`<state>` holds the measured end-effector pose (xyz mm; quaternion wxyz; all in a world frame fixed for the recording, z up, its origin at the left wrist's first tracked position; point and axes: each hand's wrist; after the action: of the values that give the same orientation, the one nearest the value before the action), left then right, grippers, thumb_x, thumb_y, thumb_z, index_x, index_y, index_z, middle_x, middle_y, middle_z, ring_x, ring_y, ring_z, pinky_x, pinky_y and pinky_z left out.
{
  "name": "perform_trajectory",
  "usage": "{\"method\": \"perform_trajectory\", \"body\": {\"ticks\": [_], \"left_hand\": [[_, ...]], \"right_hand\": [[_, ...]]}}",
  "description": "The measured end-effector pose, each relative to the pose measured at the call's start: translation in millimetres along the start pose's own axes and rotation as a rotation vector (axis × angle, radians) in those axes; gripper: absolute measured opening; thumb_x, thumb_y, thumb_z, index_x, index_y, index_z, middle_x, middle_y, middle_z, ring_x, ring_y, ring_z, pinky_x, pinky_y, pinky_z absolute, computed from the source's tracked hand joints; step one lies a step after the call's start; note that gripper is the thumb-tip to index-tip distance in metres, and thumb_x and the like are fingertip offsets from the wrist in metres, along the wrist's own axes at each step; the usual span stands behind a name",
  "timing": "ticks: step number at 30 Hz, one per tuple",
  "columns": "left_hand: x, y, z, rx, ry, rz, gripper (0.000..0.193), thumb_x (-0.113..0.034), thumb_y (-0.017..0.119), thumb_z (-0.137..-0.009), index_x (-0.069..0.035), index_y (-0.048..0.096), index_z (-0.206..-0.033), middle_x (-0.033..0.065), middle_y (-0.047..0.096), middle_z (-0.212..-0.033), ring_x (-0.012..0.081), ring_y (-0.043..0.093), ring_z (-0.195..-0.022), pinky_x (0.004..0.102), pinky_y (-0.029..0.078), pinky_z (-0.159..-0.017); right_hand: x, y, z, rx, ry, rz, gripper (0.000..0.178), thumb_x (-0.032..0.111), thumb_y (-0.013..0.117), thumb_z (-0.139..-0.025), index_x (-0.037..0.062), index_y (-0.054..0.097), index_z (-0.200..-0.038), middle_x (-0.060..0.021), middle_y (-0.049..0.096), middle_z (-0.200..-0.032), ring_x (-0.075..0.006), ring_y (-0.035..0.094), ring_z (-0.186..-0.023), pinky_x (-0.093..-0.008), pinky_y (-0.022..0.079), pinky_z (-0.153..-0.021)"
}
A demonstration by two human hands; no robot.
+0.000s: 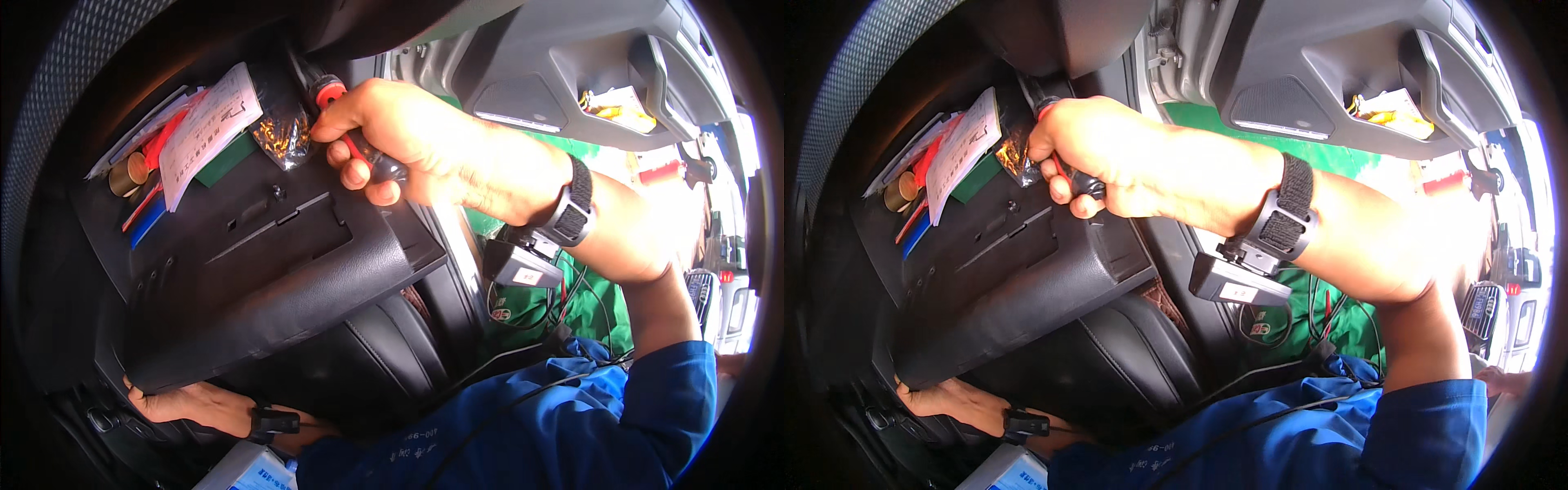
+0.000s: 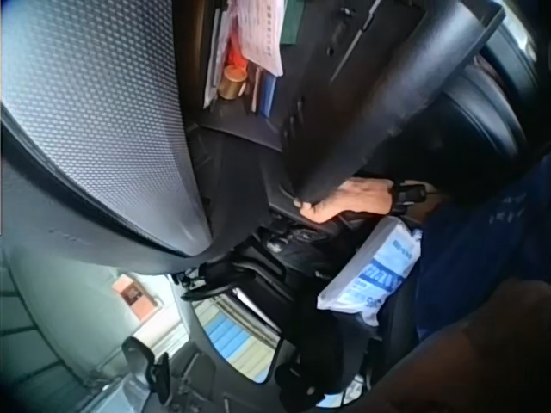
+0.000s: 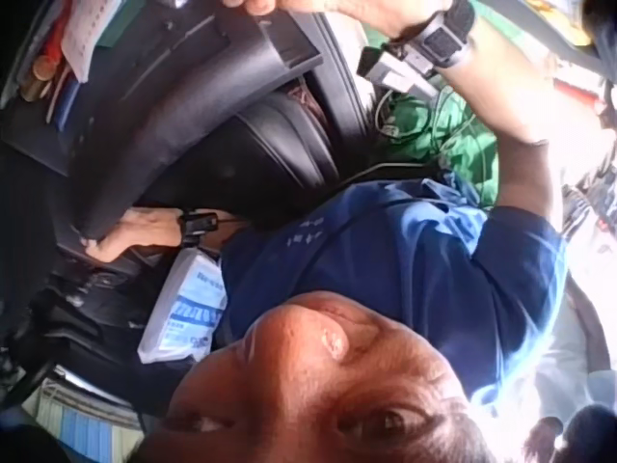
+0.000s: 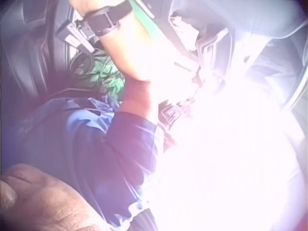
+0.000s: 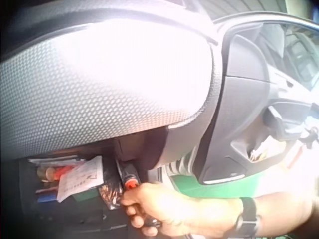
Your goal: Replacing or repairing the glove box assembly in a vehicle.
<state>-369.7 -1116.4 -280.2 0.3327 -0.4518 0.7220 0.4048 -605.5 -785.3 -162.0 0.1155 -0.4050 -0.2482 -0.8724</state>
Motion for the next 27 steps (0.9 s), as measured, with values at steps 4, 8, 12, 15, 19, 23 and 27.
{"method": "perform_trajectory", "body": {"ticks": [4, 8, 12, 15, 19, 23, 27], "left_hand": [[-13, 14, 9, 0.004, 0.135, -0.227, 0.018, -0.003, 0.056, -0.081, 0.008, 0.070, -0.082, 0.0151, 0.070, -0.086, 0.0229, 0.066, -0.075, 0.0335, 0.055, -0.071], [-21, 28, 7, -0.027, 0.148, -0.233, 0.020, -0.005, 0.054, -0.081, 0.007, 0.070, -0.081, 0.0151, 0.069, -0.085, 0.0236, 0.066, -0.075, 0.0339, 0.055, -0.072], [-27, 37, 13, -0.122, 0.129, -0.247, 0.024, -0.007, 0.051, -0.081, 0.006, 0.071, -0.085, 0.0160, 0.069, -0.088, 0.0247, 0.066, -0.075, 0.0343, 0.056, -0.074], [-14, 19, -5, -0.113, -0.109, -0.166, 0.023, -0.008, 0.050, -0.089, 0.006, 0.068, -0.096, 0.0161, 0.069, -0.095, 0.0240, 0.067, -0.080, 0.0344, 0.057, -0.075], [-3, 2, -12, -0.096, -0.099, -0.064, 0.026, -0.011, 0.050, -0.095, 0.008, 0.063, -0.107, 0.0163, 0.066, -0.102, 0.0234, 0.066, -0.083, 0.0364, 0.057, -0.074], [-3, 0, -11, -0.083, -0.094, -0.081, 0.032, -0.015, 0.049, -0.101, 0.010, 0.058, -0.118, 0.0166, 0.064, -0.109, 0.0227, 0.066, -0.086, 0.0384, 0.057, -0.073], [-15, 27, 9, 0.140, 0.110, -0.081, 0.022, -0.017, 0.058, -0.096, 0.002, 0.068, -0.101, 0.0063, 0.065, -0.097, 0.0144, 0.061, -0.085, 0.0275, 0.048, -0.081]], "right_hand": [[11, 26, 12, -0.098, -0.003, 0.059, 0.008, 0.010, 0.054, -0.091, 0.0052, 0.055, -0.085, -0.0036, 0.053, -0.073, -0.0119, 0.050, -0.058, -0.0247, 0.038, -0.049], [13, 40, 16, -0.199, -0.019, 0.078, 0.009, 0.010, 0.050, -0.092, 0.0048, 0.056, -0.086, -0.0047, 0.055, -0.075, -0.0133, 0.053, -0.062, -0.0258, 0.045, -0.054], [15, 54, 12, -0.310, 0.046, 0.026, 0.011, 0.010, 0.051, -0.092, 0.0048, 0.058, -0.084, -0.0037, 0.056, -0.074, -0.0122, 0.055, -0.062, -0.0273, 0.046, -0.055], [17, 71, 16, -0.374, 0.089, 0.119, 0.011, 0.012, 0.054, -0.092, 0.0058, 0.058, -0.084, -0.0030, 0.056, -0.075, -0.0131, 0.054, -0.064, -0.0254, 0.043, -0.054], [0, 55, -2, 0.143, -0.368, 1.343, 0.019, 0.012, 0.048, -0.093, 0.0058, 0.058, -0.078, -0.0065, 0.060, -0.075, -0.0165, 0.057, -0.065, -0.0288, 0.046, -0.058], [7, 84, 18, -0.256, -0.024, -0.263, 0.019, 0.011, 0.048, -0.091, 0.0052, 0.057, -0.075, -0.0077, 0.059, -0.071, -0.0180, 0.057, -0.063, -0.0319, 0.045, -0.060], [6, 102, 5, -0.477, -0.017, -0.060, 0.020, 0.016, 0.048, -0.092, 0.0036, 0.057, -0.079, -0.0086, 0.058, -0.071, -0.0191, 0.056, -0.061, -0.0338, 0.043, -0.060]]}}
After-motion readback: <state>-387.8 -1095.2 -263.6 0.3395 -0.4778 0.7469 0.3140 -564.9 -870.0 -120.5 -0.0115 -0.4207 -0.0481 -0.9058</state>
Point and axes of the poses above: each hand's wrist, its own z-axis away from the middle knuckle, its own y-axis out of the palm, x = y × z
